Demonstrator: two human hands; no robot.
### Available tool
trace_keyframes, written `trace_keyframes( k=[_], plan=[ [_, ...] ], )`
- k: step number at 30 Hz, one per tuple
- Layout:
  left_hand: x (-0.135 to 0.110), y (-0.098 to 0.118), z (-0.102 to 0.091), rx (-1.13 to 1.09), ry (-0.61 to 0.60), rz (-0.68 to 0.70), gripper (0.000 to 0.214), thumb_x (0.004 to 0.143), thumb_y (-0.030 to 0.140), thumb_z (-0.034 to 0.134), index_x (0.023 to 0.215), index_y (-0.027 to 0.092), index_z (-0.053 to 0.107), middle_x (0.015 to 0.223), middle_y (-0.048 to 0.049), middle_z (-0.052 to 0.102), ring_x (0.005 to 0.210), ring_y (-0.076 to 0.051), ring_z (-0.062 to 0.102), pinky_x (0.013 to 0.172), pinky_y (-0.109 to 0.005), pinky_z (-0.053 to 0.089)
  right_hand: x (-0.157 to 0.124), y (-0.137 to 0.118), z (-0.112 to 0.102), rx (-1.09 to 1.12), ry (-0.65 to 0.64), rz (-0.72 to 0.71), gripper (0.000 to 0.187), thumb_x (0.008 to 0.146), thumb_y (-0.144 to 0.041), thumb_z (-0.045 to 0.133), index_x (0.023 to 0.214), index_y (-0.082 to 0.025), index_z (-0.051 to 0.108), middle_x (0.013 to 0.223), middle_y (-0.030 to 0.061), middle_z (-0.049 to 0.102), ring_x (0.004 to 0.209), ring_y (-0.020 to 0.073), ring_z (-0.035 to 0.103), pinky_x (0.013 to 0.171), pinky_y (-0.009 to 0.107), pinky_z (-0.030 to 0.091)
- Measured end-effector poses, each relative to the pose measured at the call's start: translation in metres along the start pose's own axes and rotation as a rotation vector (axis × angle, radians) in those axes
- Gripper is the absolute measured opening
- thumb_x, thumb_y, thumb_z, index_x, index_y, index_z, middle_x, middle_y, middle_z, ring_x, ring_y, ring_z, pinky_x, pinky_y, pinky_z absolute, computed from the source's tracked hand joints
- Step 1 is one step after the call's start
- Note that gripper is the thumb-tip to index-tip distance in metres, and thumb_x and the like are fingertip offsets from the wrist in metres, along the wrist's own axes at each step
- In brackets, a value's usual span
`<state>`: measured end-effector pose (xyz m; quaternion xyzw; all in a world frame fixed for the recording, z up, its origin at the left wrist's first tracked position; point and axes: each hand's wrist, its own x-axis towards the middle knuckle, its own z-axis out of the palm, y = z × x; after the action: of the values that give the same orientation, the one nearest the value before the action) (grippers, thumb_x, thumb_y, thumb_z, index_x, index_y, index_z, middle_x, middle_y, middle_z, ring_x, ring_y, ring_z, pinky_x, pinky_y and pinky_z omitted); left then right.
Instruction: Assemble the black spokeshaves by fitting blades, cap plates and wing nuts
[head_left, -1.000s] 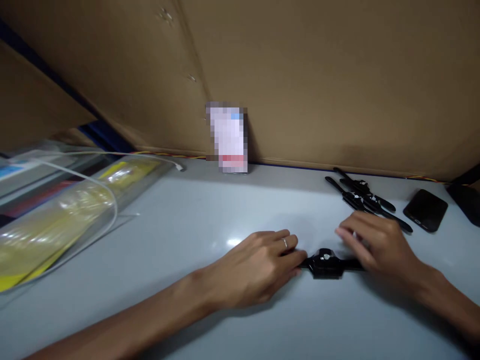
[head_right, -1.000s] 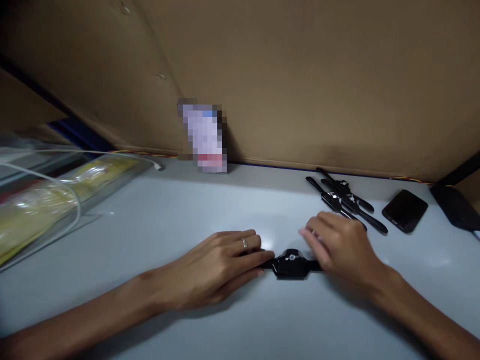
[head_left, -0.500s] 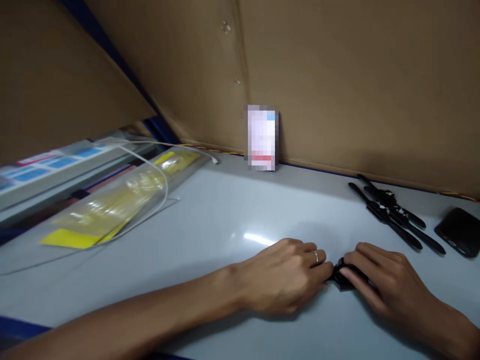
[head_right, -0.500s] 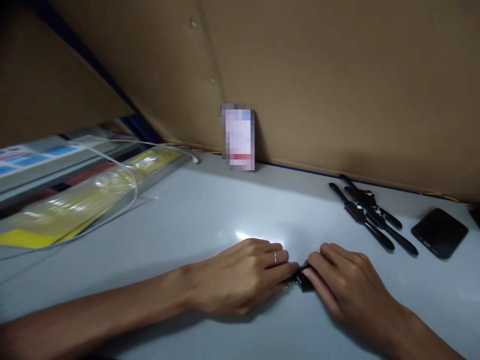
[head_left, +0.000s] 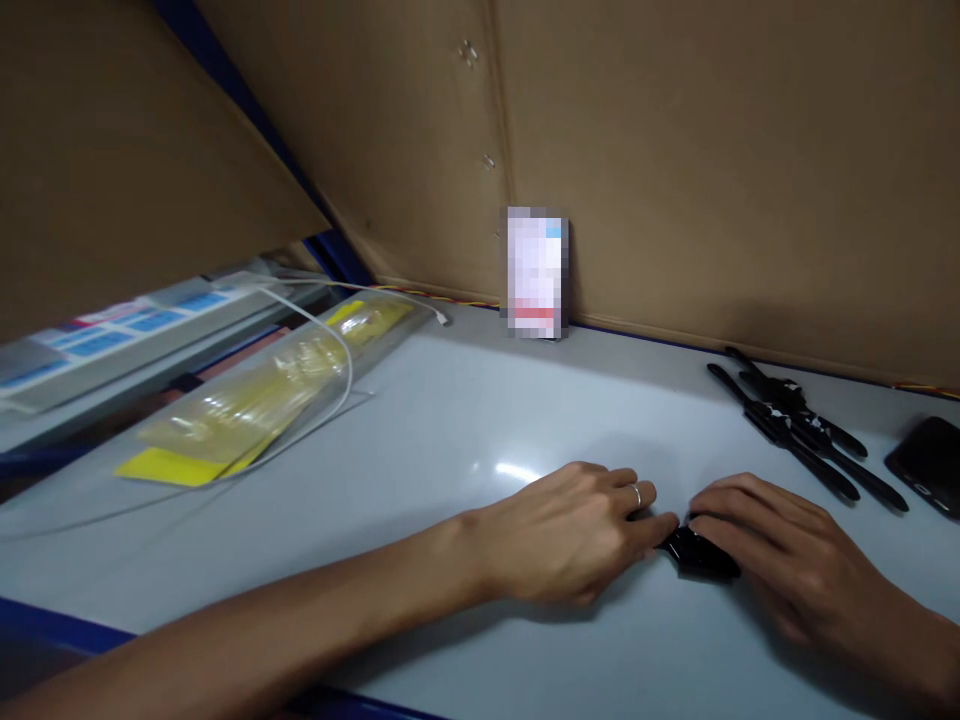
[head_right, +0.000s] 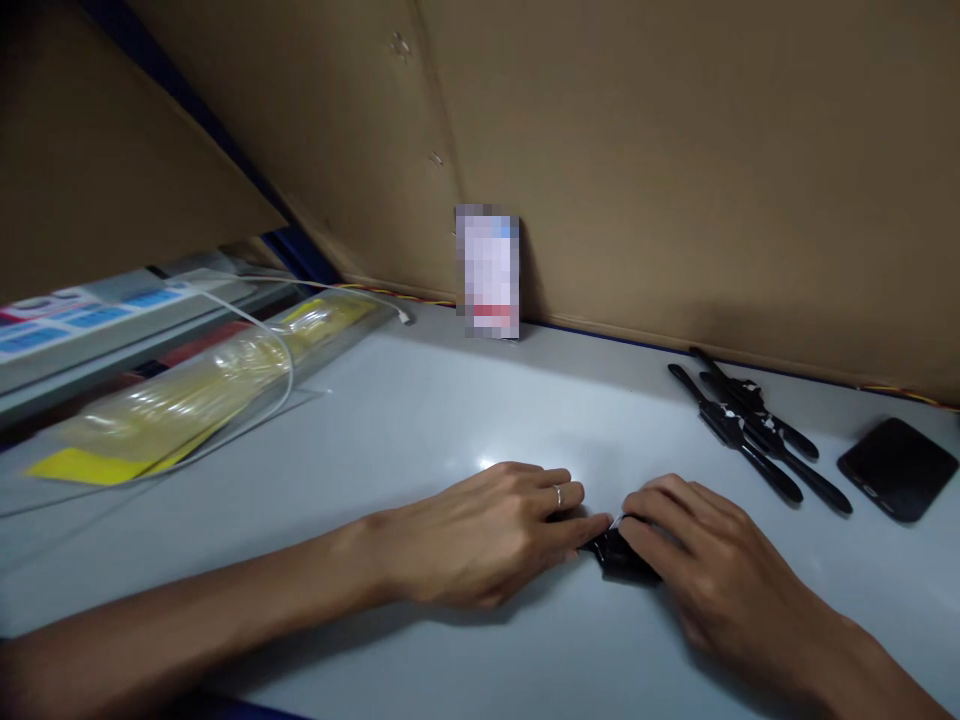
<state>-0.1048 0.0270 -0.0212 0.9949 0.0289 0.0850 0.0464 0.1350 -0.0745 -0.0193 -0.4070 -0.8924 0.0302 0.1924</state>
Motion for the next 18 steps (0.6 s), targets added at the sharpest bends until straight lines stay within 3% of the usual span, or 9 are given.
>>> trace_keyframes(
  k=[5, 10, 13, 18],
  plan=[
    [-0.0005, -0.0005, 0.0009, -0.006, 0.006, 0.0, 0.032, 0.091, 0.009, 0.046, 0.119, 0.014, 0.061, 0.085, -0.0066, 0.065, 0.072, -0.021, 0.061, 0.057, -0.034, 0.047, 0.0015, -0.0022, 0.0028, 0.032, 0.018, 0.008, 0.043, 0.094, 0.0, 0.04, 0.127, -0.018, 0.061, 0.107, 0.0099, 0.072, 0.103, 0.0232, 0.064, 0.083, 0.04, 0.058],
    [-0.0006, -0.0011, 0.0029, 0.0, -0.001, 0.007, 0.032, 0.092, 0.01, 0.048, 0.12, 0.012, 0.061, 0.087, -0.0063, 0.064, 0.073, -0.021, 0.06, 0.058, -0.035, 0.048, 0.0047, -0.0021, 0.0006, 0.016, 0.034, -0.015, 0.04, 0.092, 0.003, 0.04, 0.118, -0.015, 0.064, 0.107, 0.0098, 0.073, 0.1, 0.0219, 0.064, 0.08, 0.038, 0.057],
    [-0.0006, -0.001, 0.0018, 0.0, -0.042, 0.0, 0.04, 0.087, 0.009, 0.052, 0.126, 0.014, 0.06, 0.091, -0.0062, 0.064, 0.076, -0.022, 0.06, 0.059, -0.036, 0.049, 0.0041, -0.0047, -0.0017, 0.028, 0.055, -0.034, 0.044, 0.089, 0.006, 0.04, 0.114, -0.019, 0.066, 0.106, 0.0066, 0.075, 0.1, 0.0211, 0.065, 0.078, 0.037, 0.057],
    [-0.0009, -0.0006, 0.0012, -0.011, -0.073, -0.008, 0.039, 0.089, 0.012, 0.052, 0.127, 0.016, 0.06, 0.092, -0.0072, 0.065, 0.078, -0.022, 0.061, 0.062, -0.035, 0.049, -0.001, -0.0046, -0.0051, -0.015, 0.101, 0.023, 0.047, 0.089, 0.002, 0.046, 0.129, -0.018, 0.061, 0.128, 0.0116, 0.069, 0.119, 0.0246, 0.061, 0.096, 0.044, 0.055]
  ],
)
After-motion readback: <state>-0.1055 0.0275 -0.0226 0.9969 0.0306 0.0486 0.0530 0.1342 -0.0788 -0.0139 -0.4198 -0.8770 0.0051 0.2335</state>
